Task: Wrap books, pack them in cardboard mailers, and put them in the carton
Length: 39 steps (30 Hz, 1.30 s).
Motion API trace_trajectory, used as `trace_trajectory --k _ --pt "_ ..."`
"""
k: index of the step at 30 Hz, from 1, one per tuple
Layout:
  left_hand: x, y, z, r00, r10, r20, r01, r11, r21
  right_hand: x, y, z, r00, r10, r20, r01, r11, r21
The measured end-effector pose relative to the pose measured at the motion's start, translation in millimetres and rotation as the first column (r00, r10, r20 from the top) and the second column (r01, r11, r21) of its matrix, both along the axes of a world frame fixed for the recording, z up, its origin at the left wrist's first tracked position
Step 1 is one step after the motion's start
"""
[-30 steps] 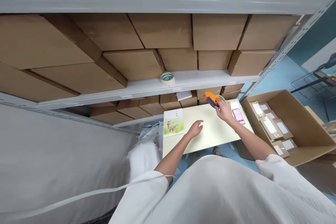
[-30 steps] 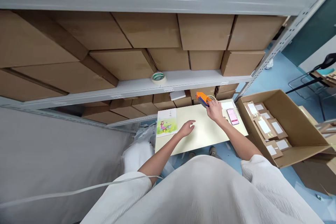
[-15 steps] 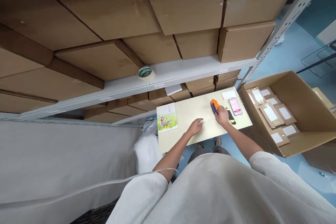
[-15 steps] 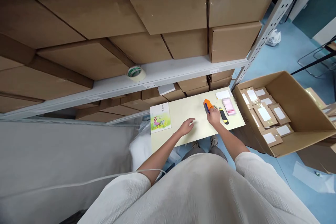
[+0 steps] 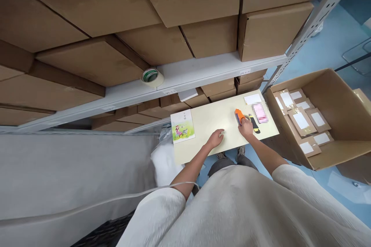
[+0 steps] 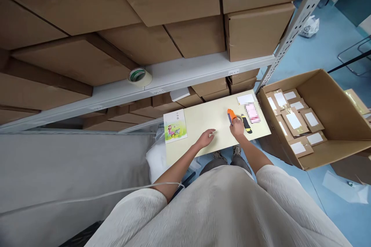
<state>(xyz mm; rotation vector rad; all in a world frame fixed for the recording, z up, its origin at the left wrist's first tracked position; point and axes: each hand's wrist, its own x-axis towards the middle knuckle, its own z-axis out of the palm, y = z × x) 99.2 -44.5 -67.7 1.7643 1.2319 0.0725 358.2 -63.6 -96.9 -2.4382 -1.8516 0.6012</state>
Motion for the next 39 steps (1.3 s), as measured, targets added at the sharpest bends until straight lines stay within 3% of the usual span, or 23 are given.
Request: trace_trajectory --k 5,10,14,18,24,31,35,39 --pt "1.3 5.5 5.0 0.999 0.043 0.031 -0.043 0.999 0.024 6.7 -1.8 6.8 0.999 0.038 0.014 -0.038 0.999 0.030" --pt "1.0 12.2 13.2 0.992 0.102 0.080 -0.108 0.991 0.076 14.2 4.2 27.9 0.994 0.099 0.055 -0.106 0.987 0.122" --pt "-4.4 11.8 19.7 0.976 0.184 0.114 -0.197 0.973 0.121 10.9 21.5 49.0 0.977 0.206 0.056 -0.212 0.965 0.155" --pt "-23.2 -5.8 22.2 0.933 0.337 0.126 -0.353 0.925 0.139 -15.7 43.8 64.8 0.923 0.385 0.014 -0.380 0.904 0.195" --pt "-82.8 -62.6 20.1 0.784 0.609 0.121 -0.621 0.769 0.150 -109.2 60.9 75.6 0.729 0.681 -0.066 -0.662 0.726 0.186" --pt "-168.2 -125.7 8.0 0.578 0.809 0.109 -0.813 0.560 0.158 -237.7 46.5 80.8 0.490 0.866 -0.100 -0.844 0.500 0.196" --pt "-215.6 -147.9 -8.1 0.510 0.852 0.115 -0.857 0.492 0.157 -306.3 36.7 75.9 0.397 0.914 -0.090 -0.895 0.407 0.182" --pt "-266.3 -157.1 -25.2 0.491 0.863 0.115 -0.869 0.476 0.136 -377.7 27.1 64.4 0.328 0.941 -0.082 -0.929 0.337 0.151"
